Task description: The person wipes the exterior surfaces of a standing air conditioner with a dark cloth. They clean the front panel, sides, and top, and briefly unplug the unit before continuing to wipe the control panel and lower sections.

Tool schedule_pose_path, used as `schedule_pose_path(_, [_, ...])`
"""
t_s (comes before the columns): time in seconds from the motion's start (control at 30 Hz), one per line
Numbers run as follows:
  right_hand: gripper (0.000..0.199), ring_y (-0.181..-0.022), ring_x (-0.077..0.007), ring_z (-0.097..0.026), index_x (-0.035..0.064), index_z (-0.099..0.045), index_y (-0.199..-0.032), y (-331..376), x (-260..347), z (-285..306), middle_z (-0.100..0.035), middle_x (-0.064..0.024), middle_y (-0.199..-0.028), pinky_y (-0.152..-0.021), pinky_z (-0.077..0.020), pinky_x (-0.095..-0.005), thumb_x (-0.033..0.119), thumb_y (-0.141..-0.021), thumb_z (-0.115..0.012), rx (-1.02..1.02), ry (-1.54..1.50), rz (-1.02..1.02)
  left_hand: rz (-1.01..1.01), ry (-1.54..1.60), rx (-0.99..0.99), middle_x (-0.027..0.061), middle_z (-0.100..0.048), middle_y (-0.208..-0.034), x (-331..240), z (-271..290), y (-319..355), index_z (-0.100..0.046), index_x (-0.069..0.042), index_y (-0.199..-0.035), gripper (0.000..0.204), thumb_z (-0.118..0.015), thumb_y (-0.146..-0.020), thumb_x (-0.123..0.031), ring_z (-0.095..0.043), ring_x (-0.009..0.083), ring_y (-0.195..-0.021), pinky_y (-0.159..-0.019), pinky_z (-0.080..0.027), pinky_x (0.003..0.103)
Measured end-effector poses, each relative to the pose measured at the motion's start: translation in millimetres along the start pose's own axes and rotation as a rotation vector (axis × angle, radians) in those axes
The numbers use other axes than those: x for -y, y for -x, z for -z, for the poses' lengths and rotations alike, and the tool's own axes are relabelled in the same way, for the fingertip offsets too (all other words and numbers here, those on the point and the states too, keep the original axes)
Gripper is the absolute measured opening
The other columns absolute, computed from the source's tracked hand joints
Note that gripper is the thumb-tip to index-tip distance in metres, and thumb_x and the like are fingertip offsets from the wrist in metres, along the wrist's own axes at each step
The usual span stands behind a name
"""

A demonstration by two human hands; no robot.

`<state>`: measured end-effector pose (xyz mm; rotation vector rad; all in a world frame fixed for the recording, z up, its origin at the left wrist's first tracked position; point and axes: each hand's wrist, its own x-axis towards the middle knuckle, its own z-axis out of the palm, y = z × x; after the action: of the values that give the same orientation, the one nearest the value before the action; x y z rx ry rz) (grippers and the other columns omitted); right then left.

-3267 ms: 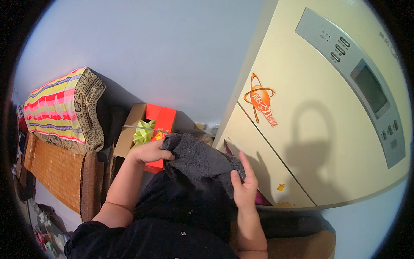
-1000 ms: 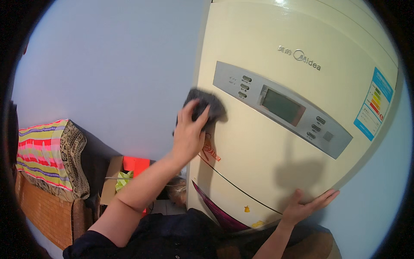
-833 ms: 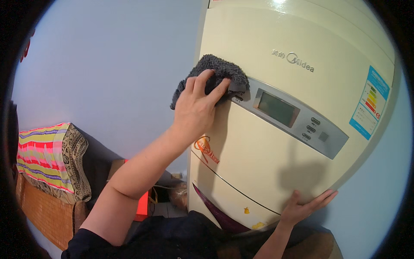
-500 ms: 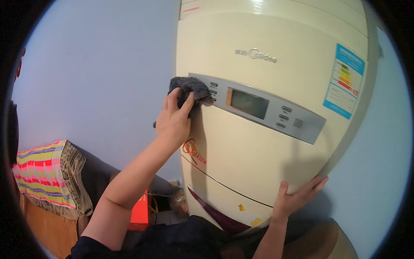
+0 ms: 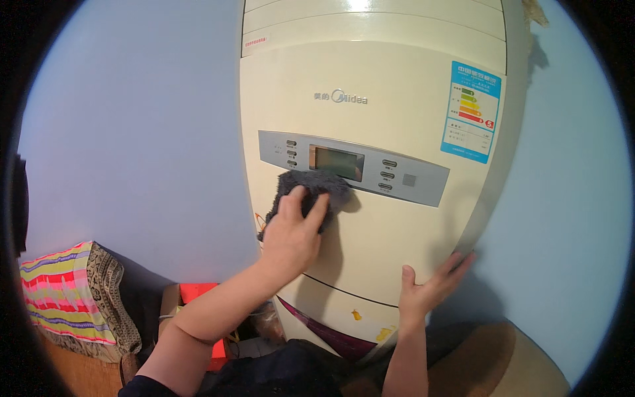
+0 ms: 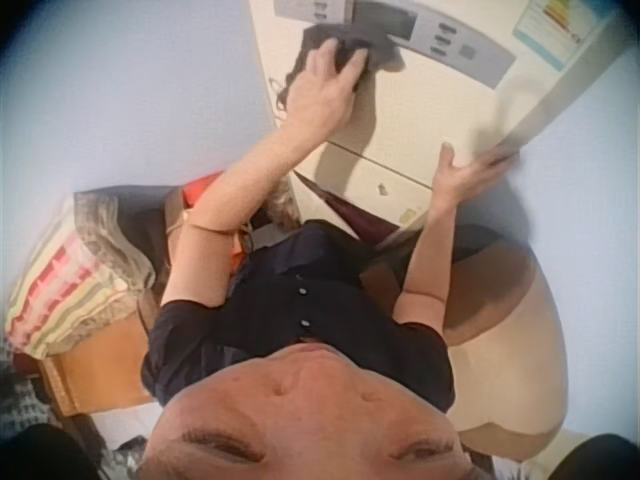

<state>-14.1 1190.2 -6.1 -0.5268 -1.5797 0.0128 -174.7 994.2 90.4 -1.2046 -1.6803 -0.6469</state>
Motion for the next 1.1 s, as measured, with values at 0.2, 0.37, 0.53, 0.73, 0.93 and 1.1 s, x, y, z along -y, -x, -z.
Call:
schedule_pose_path(0.2, [0.081,-0.138,-0.0475,-0.022,0.0084,-0.017,-0.151,2,-10,-4,-0.014,-0.0285,-0.153,-0.11,-0.0235,-0.0534,0.029,-0.087,-0.061,-0.027,0.025,0.043,-0.311,-0.092,0.068,0.0126,-0.046,-0.118,-66,-19,6,-0.055,-0.011,-0.125,0.045,-0.055,-0.08,-0.019,-0.05,0.0242,-0.094,-0.064,-0.044,0.029])
schedule_pose_path(0.37, [0.064,-0.137,-0.0484,-0.023,0.0059,-0.022,-0.149,-3,-1,-2,-0.015,-0.03,-0.152,-0.11,-0.0244,-0.0523,0.004,-0.09,-0.045,-0.001,0.021,0.079,-0.569,-0.099,0.168,0.0036,-0.048,-0.124,-71,-44,50,-0.058,-0.017,-0.126,0.044,-0.055,-0.082,-0.019,-0.048,0.0159,-0.092,-0.067,-0.041,0.03])
schedule_pose_path(0.53, [0.068,-0.139,-0.0479,-0.021,0.0076,-0.02,-0.15,-3,-25,3,-0.013,-0.0292,-0.153,-0.112,-0.0224,-0.0512,0.001,-0.088,-0.047,0.052,0.088,0.17,-0.44,0.084,0.053,0.0042,-0.052,-0.112,-28,-20,15,-0.061,-0.02,-0.117,0.043,-0.055,-0.075,-0.018,-0.049,0.0209,-0.083,-0.066,-0.043,0.033])
schedule_pose_path(0.73, [0.065,-0.142,-0.0455,-0.015,0.0082,-0.019,-0.151,3,-27,2,-0.008,-0.0271,-0.155,-0.113,-0.0193,-0.0504,0.008,-0.092,-0.046,0.077,-0.029,0.198,-0.363,0.076,0.047,0.0003,-0.051,-0.119,-62,-52,58,-0.063,-0.021,-0.116,0.039,-0.058,-0.078,-0.018,-0.047,0.019,-0.086,-0.067,-0.038,0.031])
schedule_pose_path(0.93, [0.057,-0.143,-0.0436,-0.014,0.0083,-0.022,-0.15,4,-34,-3,-0.007,-0.0268,-0.155,-0.113,-0.0204,-0.0481,0.023,-0.099,-0.041,0.036,-0.056,0.277,-0.713,0.106,0.474,-0.0022,-0.055,-0.111,-99,-119,183,-0.052,-0.018,-0.133,0.048,-0.053,-0.085,-0.019,-0.052,0.0132,-0.086,-0.061,-0.041,0.027])
schedule_pose_path(1.1, [0.055,-0.143,-0.0399,-0.015,0.0003,-0.022,-0.149,4,-35,-2,-0.006,-0.026,-0.155,-0.113,-0.0242,-0.0441,0.03,-0.104,-0.035,0.027,0.002,0.318,-0.463,0.299,0.742,-0.0035,-0.059,-0.093,-35,-113,205,-0.047,-0.023,-0.136,0.05,-0.049,-0.087,-0.015,-0.06,0.0144,-0.08,-0.066,-0.047,0.03])
